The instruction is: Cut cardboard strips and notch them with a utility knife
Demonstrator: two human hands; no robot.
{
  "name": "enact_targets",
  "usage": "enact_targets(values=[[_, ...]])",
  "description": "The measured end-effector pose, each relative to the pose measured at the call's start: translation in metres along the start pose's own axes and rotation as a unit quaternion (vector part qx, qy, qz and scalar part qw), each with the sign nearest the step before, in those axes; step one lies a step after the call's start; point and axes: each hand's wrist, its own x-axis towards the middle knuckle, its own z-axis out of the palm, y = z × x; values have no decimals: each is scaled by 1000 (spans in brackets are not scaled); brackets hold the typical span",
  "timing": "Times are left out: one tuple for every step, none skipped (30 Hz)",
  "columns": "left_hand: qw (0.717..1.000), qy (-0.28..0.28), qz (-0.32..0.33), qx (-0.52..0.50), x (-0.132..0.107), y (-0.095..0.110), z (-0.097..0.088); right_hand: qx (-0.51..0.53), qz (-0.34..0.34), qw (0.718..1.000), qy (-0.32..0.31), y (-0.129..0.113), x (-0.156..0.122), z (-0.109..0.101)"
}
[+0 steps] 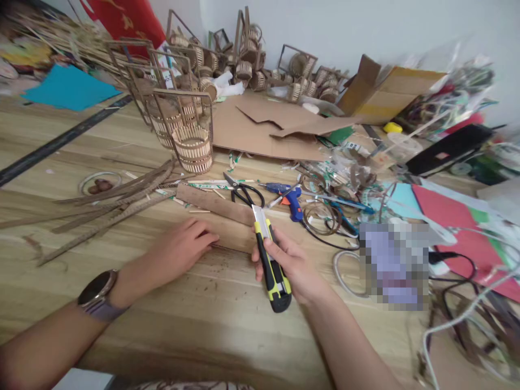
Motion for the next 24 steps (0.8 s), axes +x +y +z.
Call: enact_targets(values=[[1000,0,2,5,0,0,0,-10,6,1000,-11,-4,-1,0],[1000,-1,4,10,-1,0,0,-20,14,999,-23,-9,-2,0],[1000,-3,6,15,-1,0,-1,-35,26,998,-37,-15,-2,0],[1000,-7,8,21,-1,0,-2,-58,37,996,-51,-21,-2,0],[999,-11,10,30,-1,0,-2,-92,50,992,-68,-26,-1,0],[999,-16,14,40,-2,0,-3,-135,60,985,-85,-31,0,-1],[998,-21,19,50,-2,1,-4,-178,67,977,-101,-35,2,-1],[998,-25,24,58,-2,1,-4,-220,69,966,-114,-39,4,-2],[997,-27,29,63,-3,1,-4,-257,65,956,-124,-42,6,-3],[997,-28,33,66,-3,0,-4,-289,55,947,-131,-44,8,-4],[997,-28,35,67,-4,0,-3,-320,43,937,-137,-46,10,-5],[997,-26,38,66,-5,-2,-2,-351,31,925,-142,-47,12,-6],[997,-21,42,64,-6,-3,-1,-384,22,911,-146,-48,13,-6],[997,-16,47,61,-8,-5,1,-421,15,894,-150,-49,14,-6],[997,-9,53,57,-9,-8,2,-461,7,874,-153,-50,15,-5],[997,-3,56,53,-11,-11,4,-500,-2,852,-156,-51,15,-3],[997,3,56,46,-13,-14,5,-535,-13,830,-159,-52,15,-2],[998,7,55,37,-15,-17,6,-564,-24,810,-161,-52,16,0],[998,11,53,27,-17,-19,6,-584,-30,794,-166,-52,16,2],[998,14,52,15,-19,-22,6,-596,-27,783,-173,-51,16,4],[998,16,53,3,-21,-24,6,-601,-18,778,-180,-50,17,5],[998,20,56,-10,-23,-25,6,-602,-6,776,-186,-49,18,6],[998,23,59,-23,-24,-26,5,-601,4,777,-190,-46,19,7],[997,25,59,-33,-25,-27,5,-598,10,778,-193,-44,19,8]])
